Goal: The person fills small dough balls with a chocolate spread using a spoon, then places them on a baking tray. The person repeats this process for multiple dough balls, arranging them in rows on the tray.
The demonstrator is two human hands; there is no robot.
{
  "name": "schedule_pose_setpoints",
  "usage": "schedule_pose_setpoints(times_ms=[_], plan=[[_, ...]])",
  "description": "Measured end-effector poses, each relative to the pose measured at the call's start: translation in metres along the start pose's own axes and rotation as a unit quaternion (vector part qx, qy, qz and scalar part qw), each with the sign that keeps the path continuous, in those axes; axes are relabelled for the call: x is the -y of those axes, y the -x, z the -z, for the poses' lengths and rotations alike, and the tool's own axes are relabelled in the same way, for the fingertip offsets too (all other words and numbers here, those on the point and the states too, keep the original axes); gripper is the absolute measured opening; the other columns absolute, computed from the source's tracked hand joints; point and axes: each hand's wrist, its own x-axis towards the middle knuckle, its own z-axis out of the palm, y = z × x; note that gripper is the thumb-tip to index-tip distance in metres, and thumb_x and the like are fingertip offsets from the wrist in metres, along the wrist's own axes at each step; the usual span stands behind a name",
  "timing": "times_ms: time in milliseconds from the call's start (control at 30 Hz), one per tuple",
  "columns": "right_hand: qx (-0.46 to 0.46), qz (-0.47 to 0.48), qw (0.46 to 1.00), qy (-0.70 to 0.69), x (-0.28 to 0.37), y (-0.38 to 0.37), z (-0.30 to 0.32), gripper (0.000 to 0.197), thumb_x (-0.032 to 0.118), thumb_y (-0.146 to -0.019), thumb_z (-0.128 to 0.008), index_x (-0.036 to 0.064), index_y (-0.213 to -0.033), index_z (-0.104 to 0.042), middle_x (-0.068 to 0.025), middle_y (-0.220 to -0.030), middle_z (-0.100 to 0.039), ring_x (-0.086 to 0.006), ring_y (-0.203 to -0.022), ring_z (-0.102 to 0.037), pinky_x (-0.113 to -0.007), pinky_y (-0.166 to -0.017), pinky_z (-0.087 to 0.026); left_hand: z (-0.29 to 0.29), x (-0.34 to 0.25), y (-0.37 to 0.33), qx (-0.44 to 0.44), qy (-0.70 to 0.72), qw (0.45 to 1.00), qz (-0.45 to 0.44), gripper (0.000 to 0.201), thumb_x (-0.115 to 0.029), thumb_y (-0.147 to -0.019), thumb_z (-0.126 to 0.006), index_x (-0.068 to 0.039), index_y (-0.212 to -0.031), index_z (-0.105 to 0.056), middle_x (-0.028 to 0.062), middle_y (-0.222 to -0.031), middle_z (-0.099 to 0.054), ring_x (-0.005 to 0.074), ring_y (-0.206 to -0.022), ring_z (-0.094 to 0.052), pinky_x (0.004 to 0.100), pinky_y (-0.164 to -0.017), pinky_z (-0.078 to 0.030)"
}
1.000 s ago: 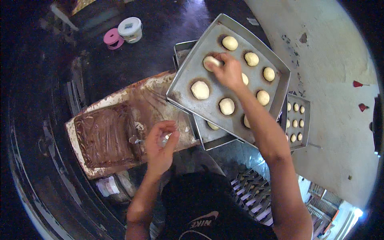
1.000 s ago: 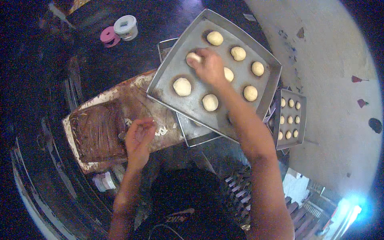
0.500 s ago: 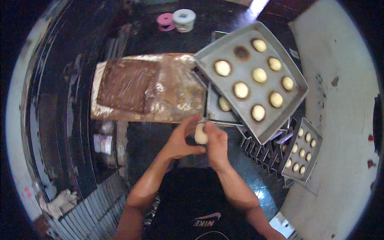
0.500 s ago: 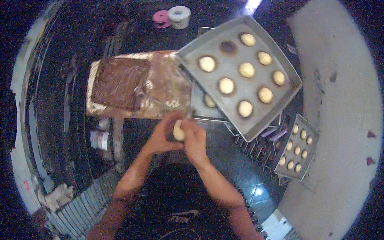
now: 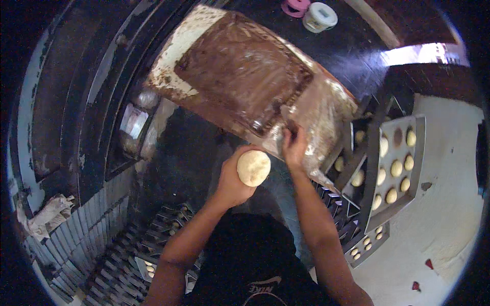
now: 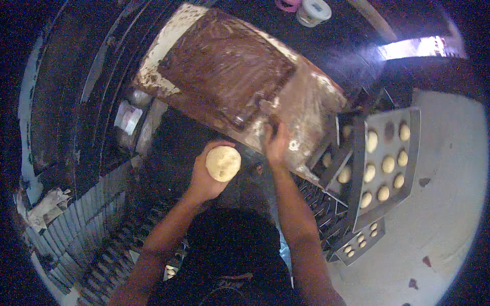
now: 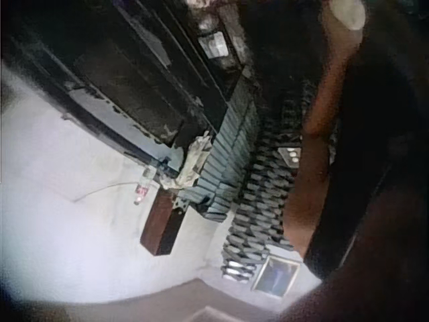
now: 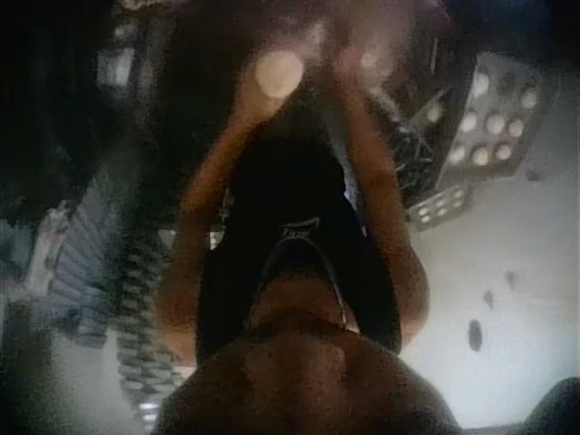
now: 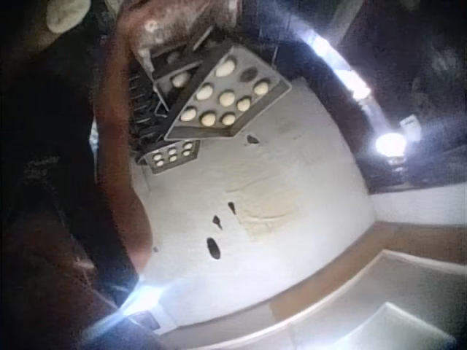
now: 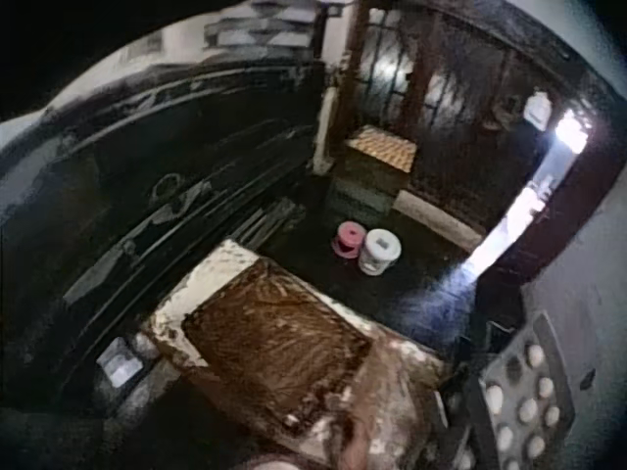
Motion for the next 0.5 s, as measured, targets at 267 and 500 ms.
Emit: schedule_pose_setpoints(times_ms=[267,500], plan=[[0.229,0.153,0.958,0.076,0.156,-0.071,-0.038,0.028,0.006,-0.088,-0.068,0.0078,-0.116,-0.073,-0.0146,-0.097,-0.070,-0.0359,-0.082,-0.069,-0.045,-0.074,-0.058,0.164,0.041,-0.043,-0.022,-0.093,0.995,0.040,0.060,0.007,-0.070,-0.082,-0.005,-0.125,-0.062,0.0114,-0.120,-0.071,0.0237,-0.113,-0.069,0.0366,-0.098,-0.055],[0.335,0.222,0.905,0.139,0.211,-0.133,-0.127,0.030,0.011,-0.077,-0.071,0.0083,-0.107,-0.073,-0.0155,-0.112,-0.069,-0.0410,-0.088,-0.071,-0.050,-0.075,-0.060,0.228,0.016,-0.083,-0.041,-0.069,0.997,0.006,0.059,0.007,-0.070,-0.081,-0.005,-0.125,-0.062,0.0120,-0.119,-0.072,0.0253,-0.110,-0.070,0.0361,-0.097,-0.055]])
